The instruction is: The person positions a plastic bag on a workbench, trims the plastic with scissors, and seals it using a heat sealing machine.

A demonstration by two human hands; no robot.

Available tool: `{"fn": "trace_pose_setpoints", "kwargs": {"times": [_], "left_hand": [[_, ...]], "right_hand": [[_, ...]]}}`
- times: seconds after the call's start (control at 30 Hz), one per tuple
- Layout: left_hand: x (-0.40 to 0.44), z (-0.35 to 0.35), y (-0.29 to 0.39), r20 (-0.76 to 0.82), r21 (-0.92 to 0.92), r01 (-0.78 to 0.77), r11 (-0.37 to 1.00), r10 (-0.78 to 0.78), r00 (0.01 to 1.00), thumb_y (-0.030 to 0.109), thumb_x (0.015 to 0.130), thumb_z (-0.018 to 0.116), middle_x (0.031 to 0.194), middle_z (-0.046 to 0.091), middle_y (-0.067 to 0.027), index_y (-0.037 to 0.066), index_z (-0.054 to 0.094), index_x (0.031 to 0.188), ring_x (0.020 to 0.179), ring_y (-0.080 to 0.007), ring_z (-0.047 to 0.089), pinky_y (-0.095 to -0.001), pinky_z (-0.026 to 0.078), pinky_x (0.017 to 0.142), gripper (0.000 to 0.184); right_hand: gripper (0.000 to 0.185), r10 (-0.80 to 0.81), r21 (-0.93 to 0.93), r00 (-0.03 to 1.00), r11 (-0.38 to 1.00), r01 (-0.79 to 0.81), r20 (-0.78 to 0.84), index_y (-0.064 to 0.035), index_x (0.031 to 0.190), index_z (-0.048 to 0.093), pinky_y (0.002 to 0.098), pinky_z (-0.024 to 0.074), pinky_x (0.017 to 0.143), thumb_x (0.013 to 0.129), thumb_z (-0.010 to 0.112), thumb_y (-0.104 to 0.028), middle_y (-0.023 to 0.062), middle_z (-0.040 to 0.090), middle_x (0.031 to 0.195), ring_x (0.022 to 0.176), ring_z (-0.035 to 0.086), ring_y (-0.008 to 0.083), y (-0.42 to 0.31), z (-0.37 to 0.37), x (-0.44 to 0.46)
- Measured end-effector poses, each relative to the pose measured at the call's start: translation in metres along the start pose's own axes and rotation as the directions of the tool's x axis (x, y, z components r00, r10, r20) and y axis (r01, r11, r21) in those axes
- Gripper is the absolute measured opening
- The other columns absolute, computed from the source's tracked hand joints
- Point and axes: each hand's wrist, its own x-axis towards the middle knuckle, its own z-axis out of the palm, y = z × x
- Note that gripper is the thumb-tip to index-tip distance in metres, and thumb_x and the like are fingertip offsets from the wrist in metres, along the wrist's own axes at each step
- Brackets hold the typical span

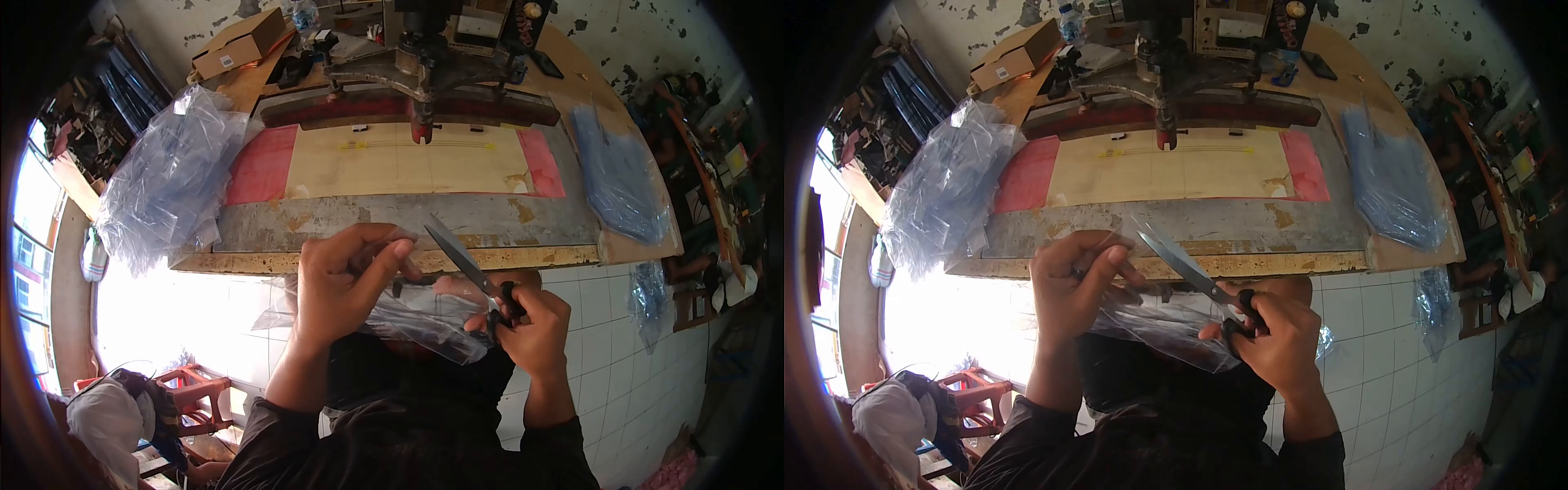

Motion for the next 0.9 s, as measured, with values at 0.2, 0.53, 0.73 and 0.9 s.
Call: {"fn": "trace_pose_setpoints", "kwargs": {"times": [0.2, 0.53, 0.73, 0.9], "left_hand": [[-0.0021, 0.0012, -0.0003, -0.002, -0.078, 0.005, 0.997, -0.005, 1.0, 0.007, 0.102, 0.074, 0.081, 0.08, -0.0105, -0.005, 0.075, 0.107, 0.075, -0.0105, 0.077, -0.0195, 0.05, 0.059, 0.013], [-0.0011, -0.001, -0.0015, 0.03, -0.044, -0.017, 0.999, 0.019, 0.999, 0.005, 0.102, 0.073, 0.081, 0.08, -0.0101, -0.005, 0.074, 0.107, 0.072, -0.0084, 0.075, -0.0196, 0.051, 0.059, 0.012], [-0.005, 0.0033, -0.004, 0.059, -0.069, -0.016, 0.998, 0.02, 0.998, 0.005, 0.102, 0.073, 0.08, 0.08, -0.0099, -0.006, 0.074, 0.108, 0.071, -0.0069, 0.073, -0.0192, 0.05, 0.058, 0.012], [-0.0052, 0.0007, -0.0003, 0.087, -0.04, -0.028, 0.999, 0.031, 0.996, 0.004, 0.102, 0.073, 0.084, 0.08, -0.0119, -0.008, 0.073, 0.11, 0.08, -0.0132, 0.079, -0.0212, 0.056, 0.062, 0.014]], "right_hand": [[0.029, -0.009, 0.019, 1.0, 1.0, 0.009, 0.018, -0.0035, 0.087, 0.07, 0.0288, 0.048, 0.052, 0.065, 0.088, 0.002, 0.0023, 0.067, 0.071, 0.059, 0.064, 0.0133, 0.0043, -0.0021, -0.0031], [0.031, -0.066, -0.005, 0.998, 0.998, 0.066, 0.014, -0.0004, 0.089, 0.069, 0.0283, 0.0509, 0.054, 0.065, 0.089, 0.003, 0.0042, 0.071, 0.077, 0.06, 0.066, 0.0133, 0.003, -0.0066, 0.0006], [0.032, -0.035, 0.013, 0.999, 0.999, 0.034, 0.039, -0.0002, 0.092, 0.071, 0.0264, 0.0512, 0.054, 0.066, 0.089, 0.002, 0.0035, 0.072, 0.079, 0.061, 0.066, 0.0107, -0.0024, -0.0086, 0.0025], [0.031, -0.023, 0.035, 0.999, 0.999, 0.022, 0.034, -0.0003, 0.092, 0.071, 0.0276, 0.0502, 0.054, 0.066, 0.087, 0.003, 0.0035, 0.07, 0.076, 0.06, 0.065, 0.0114, -0.0011, -0.0064, 0.0014]]}}
